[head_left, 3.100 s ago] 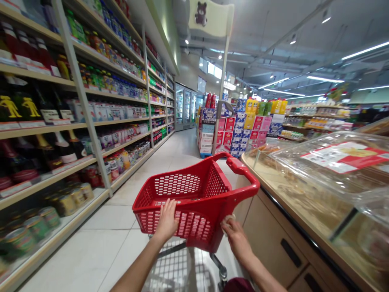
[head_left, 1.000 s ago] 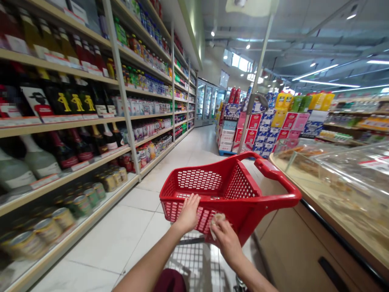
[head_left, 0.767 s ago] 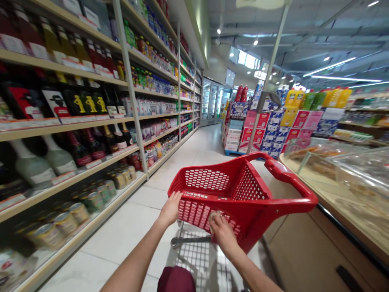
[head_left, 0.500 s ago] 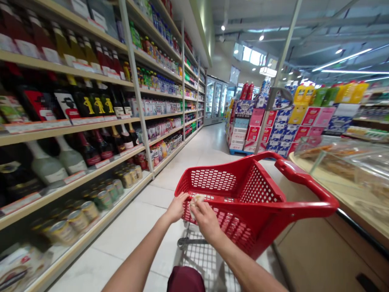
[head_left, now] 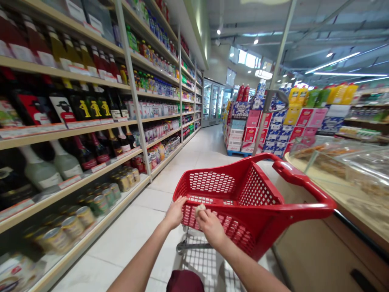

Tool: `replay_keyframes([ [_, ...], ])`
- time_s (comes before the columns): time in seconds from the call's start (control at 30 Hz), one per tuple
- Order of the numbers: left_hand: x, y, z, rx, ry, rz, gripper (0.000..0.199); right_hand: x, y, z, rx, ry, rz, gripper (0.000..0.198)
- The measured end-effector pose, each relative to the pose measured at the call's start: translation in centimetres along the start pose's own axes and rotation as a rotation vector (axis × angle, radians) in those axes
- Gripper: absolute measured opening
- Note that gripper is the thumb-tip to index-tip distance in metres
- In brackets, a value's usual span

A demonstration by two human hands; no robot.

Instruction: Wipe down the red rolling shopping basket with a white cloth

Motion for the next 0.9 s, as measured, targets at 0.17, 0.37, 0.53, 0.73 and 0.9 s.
replay_keyframes([
  [0.17, 2.3, -0.1, 0.1, 0.039, -0.104, -0.041, 0.049, 0.6, -0.6, -2.7, 0.039, 0.023, 0.051, 0.022],
  [0.37, 6.3, 0.7, 2.3, 0.011, -0.239, 0.038, 0.059, 7.2, 0.0, -8.3, 0.049, 0.245, 0.146, 0.02],
  [0.53, 8.3, 0.9, 3.2, 0.072, -0.322, 0.045, 0.058, 14.4, 6.1, -15.0, 0.106, 0.398, 0.315, 0.025],
  [0.73, 14.8, 0.4, 6.3, -0.012, -0.187, 0.224, 0.074, 12.3, 5.4, -12.9, 0.072, 0.379, 0.209, 0.023],
  [0.9, 14.7, 0.1, 6.8, -0.01, -0.169, 0.219, 0.078, 17.9, 7.9, -18.2, 0.119, 0.472, 0.301, 0.022],
])
Point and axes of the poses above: each hand's wrist, its own y-axis away from the middle knuckle, its own z-axis out of the palm, x = y × z, the point moved 6 cm from there along -y, towards the middle knuckle, and after that the axes turned 3 degrees about y, right-handed, at the moved point
